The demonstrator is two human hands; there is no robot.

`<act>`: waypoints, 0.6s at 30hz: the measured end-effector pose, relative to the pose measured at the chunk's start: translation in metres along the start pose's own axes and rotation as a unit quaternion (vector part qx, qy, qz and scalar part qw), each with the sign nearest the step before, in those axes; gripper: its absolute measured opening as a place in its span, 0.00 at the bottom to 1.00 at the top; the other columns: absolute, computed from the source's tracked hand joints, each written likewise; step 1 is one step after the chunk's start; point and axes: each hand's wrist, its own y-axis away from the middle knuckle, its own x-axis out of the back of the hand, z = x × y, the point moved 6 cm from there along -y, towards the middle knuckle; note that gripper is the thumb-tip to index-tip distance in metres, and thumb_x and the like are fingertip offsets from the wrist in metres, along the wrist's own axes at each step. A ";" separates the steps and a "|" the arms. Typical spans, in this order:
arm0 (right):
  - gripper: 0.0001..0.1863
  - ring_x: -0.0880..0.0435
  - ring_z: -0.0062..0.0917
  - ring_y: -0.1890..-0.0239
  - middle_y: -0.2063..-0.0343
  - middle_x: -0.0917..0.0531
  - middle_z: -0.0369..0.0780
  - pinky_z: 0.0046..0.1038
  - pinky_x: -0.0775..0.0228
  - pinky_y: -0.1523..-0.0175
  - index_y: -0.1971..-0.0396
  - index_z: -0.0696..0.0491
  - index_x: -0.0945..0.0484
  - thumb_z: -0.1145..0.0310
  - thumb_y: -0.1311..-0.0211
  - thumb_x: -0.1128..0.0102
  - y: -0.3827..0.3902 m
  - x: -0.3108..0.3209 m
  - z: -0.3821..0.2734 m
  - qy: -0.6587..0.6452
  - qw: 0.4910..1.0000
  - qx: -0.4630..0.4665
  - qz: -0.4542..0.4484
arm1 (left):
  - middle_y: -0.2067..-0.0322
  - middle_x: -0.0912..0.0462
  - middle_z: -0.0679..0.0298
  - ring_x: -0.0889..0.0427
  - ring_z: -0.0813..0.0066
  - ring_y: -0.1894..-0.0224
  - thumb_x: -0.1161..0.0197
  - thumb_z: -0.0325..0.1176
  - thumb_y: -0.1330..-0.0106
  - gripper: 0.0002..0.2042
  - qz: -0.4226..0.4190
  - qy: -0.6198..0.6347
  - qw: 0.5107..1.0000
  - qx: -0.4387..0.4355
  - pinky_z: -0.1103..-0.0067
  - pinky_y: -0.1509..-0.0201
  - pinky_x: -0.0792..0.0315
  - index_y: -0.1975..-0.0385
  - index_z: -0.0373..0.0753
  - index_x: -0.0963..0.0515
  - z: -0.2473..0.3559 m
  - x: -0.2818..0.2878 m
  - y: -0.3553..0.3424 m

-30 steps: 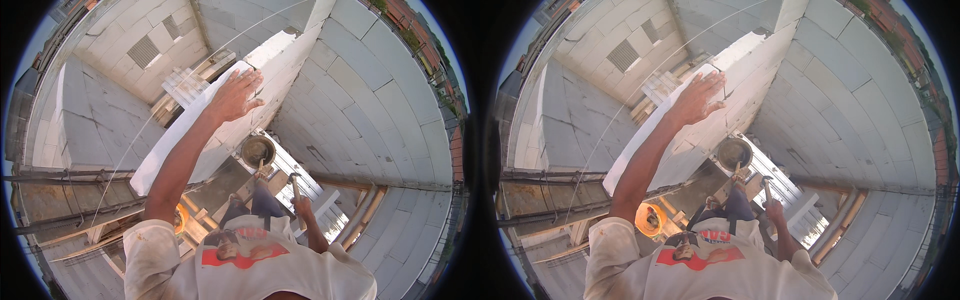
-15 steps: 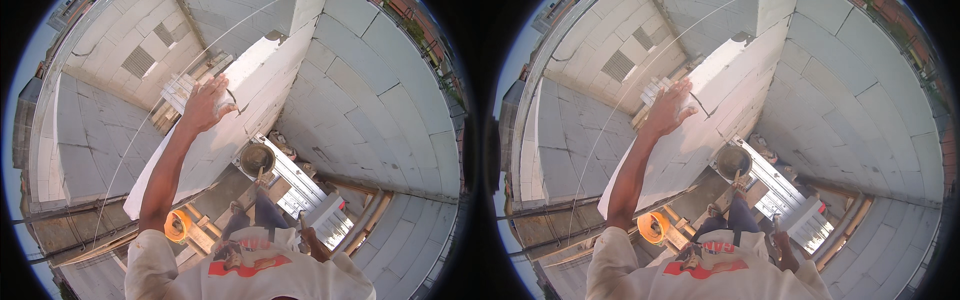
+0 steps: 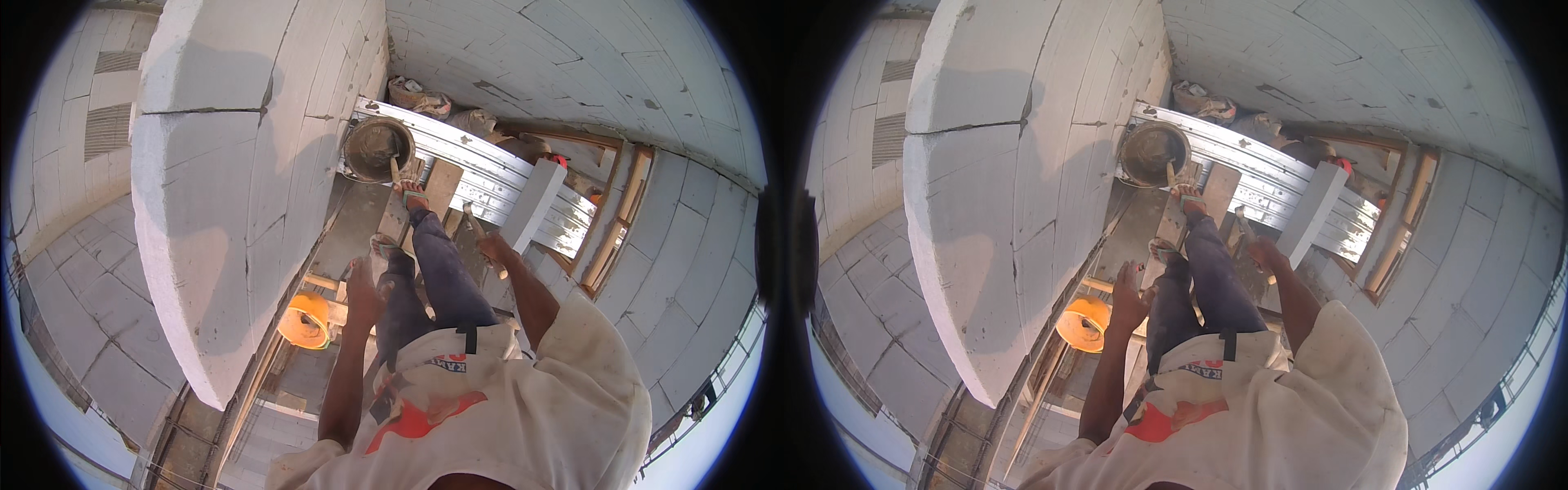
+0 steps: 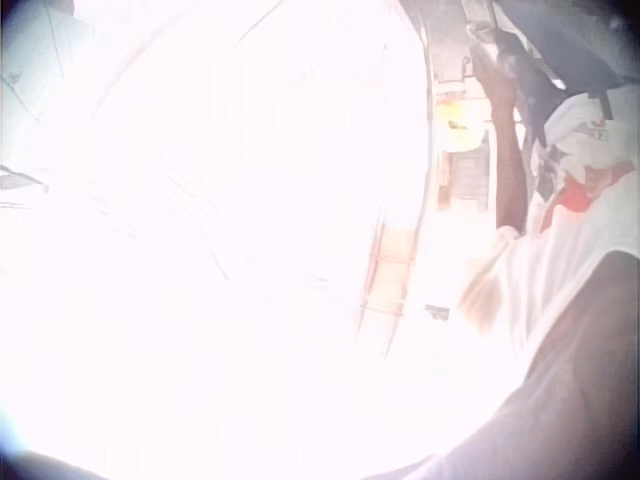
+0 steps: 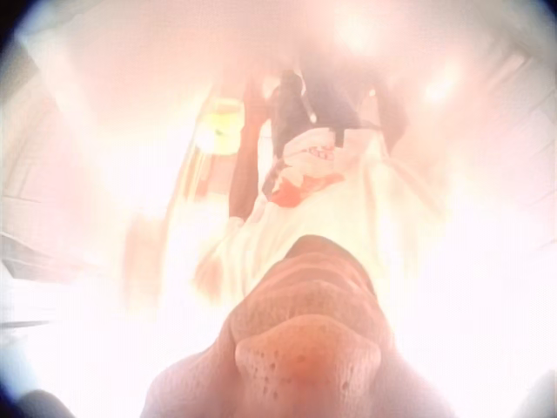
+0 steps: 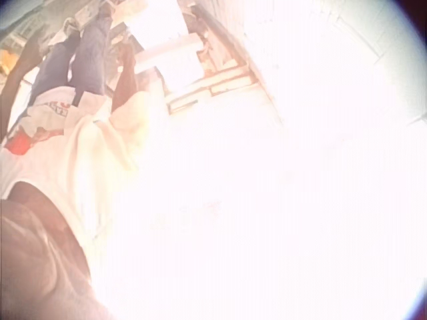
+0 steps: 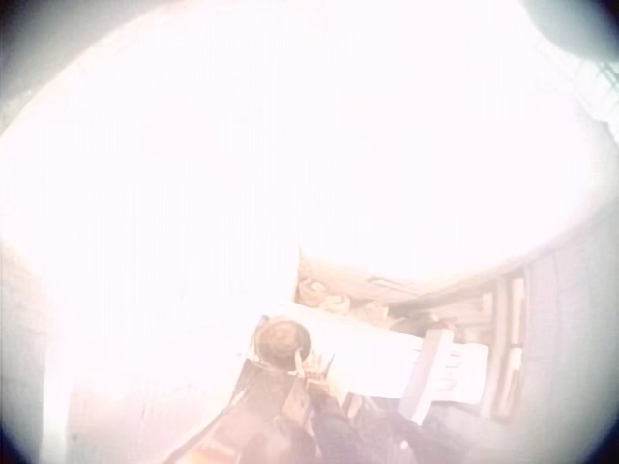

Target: The person is building a wall on a rooftop using white blocks. They apply mortar to the blocks using a trowel, position the blocks on the wall, and tap them into place with a hammer. The person also uses a tape measure to check dimensions and alignment during the process.

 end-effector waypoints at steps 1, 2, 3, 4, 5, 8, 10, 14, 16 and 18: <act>0.10 0.19 0.28 0.78 0.78 0.20 0.40 0.36 0.26 0.75 0.68 0.60 0.20 0.67 0.39 0.38 -0.023 -0.003 0.001 -0.040 0.999 0.010 -0.004 | 0.28 0.37 0.35 0.38 0.39 0.25 0.25 0.44 0.38 0.46 -0.103 0.007 0.990 0.099 0.54 0.23 0.39 0.26 0.26 0.42 -0.032 -0.049 0.018; 0.10 0.16 0.30 0.76 0.78 0.19 0.42 0.36 0.23 0.73 0.67 0.60 0.19 0.67 0.39 0.37 -0.055 -0.007 0.006 0.070 0.994 0.079 -0.011 | 0.28 0.38 0.35 0.40 0.39 0.24 0.24 0.45 0.37 0.48 -0.200 0.045 0.960 0.192 0.55 0.22 0.40 0.25 0.28 0.44 -0.076 -0.101 0.040; 0.11 0.15 0.32 0.72 0.74 0.17 0.43 0.36 0.22 0.70 0.62 0.59 0.19 0.67 0.40 0.36 -0.078 -0.012 -0.002 0.091 0.994 0.057 -0.006 | 0.27 0.41 0.35 0.41 0.37 0.24 0.24 0.46 0.37 0.49 -0.215 0.075 0.950 0.212 0.54 0.23 0.40 0.23 0.30 0.46 -0.086 -0.119 0.055; 0.13 0.13 0.35 0.69 0.71 0.16 0.45 0.37 0.20 0.67 0.58 0.58 0.20 0.67 0.40 0.36 -0.094 -0.017 -0.020 0.111 0.994 0.010 0.006 | 0.25 0.44 0.34 0.41 0.35 0.24 0.24 0.46 0.37 0.50 -0.229 0.105 0.939 0.234 0.52 0.23 0.40 0.22 0.32 0.48 -0.091 -0.137 0.066; 0.16 0.12 0.37 0.65 0.68 0.14 0.46 0.37 0.18 0.63 0.54 0.57 0.20 0.66 0.40 0.35 -0.112 -0.020 -0.036 0.126 0.991 -0.036 0.019 | 0.25 0.45 0.34 0.41 0.34 0.24 0.24 0.47 0.38 0.51 -0.225 0.071 0.942 0.240 0.51 0.24 0.38 0.22 0.33 0.50 -0.096 -0.152 0.074; 0.27 0.10 0.45 0.51 0.55 0.12 0.51 0.42 0.17 0.52 0.39 0.55 0.25 0.66 0.39 0.37 -0.196 -0.033 -0.050 0.198 0.977 -0.039 0.071 | 0.25 0.49 0.32 0.39 0.31 0.26 0.25 0.50 0.38 0.54 -0.237 -0.013 0.929 0.285 0.49 0.28 0.35 0.20 0.38 0.54 -0.106 -0.180 0.076; 0.33 0.14 0.48 0.44 0.47 0.15 0.53 0.47 0.19 0.44 0.31 0.54 0.32 0.66 0.38 0.41 -0.252 -0.042 -0.049 0.237 0.963 0.003 0.128 | 0.25 0.50 0.32 0.37 0.28 0.28 0.26 0.50 0.37 0.53 -0.246 -0.040 0.901 0.356 0.47 0.29 0.34 0.19 0.42 0.55 -0.093 -0.169 0.049; 0.40 0.19 0.49 0.37 0.37 0.22 0.51 0.48 0.24 0.37 0.24 0.51 0.43 0.62 0.36 0.42 -0.318 -0.072 -0.030 0.237 0.944 0.026 0.227 | 0.34 0.40 0.33 0.32 0.29 0.35 0.29 0.49 0.34 0.48 -0.189 -0.034 0.892 0.409 0.45 0.34 0.33 0.21 0.40 0.51 -0.120 -0.189 0.031; 0.43 0.23 0.51 0.34 0.31 0.31 0.52 0.47 0.25 0.35 0.23 0.50 0.47 0.61 0.35 0.40 -0.352 -0.082 0.004 0.198 0.946 0.021 0.257 | 0.39 0.35 0.36 0.29 0.30 0.39 0.32 0.49 0.33 0.45 -0.170 -0.031 0.900 0.401 0.44 0.37 0.32 0.22 0.39 0.48 -0.131 -0.196 0.031; 0.43 0.23 0.52 0.35 0.32 0.30 0.53 0.47 0.26 0.34 0.24 0.50 0.46 0.63 0.36 0.37 -0.386 -0.092 0.041 0.161 0.939 0.055 0.300 | 0.41 0.34 0.37 0.28 0.31 0.41 0.32 0.49 0.33 0.43 -0.154 -0.054 0.910 0.381 0.44 0.38 0.32 0.23 0.38 0.47 -0.138 -0.201 0.033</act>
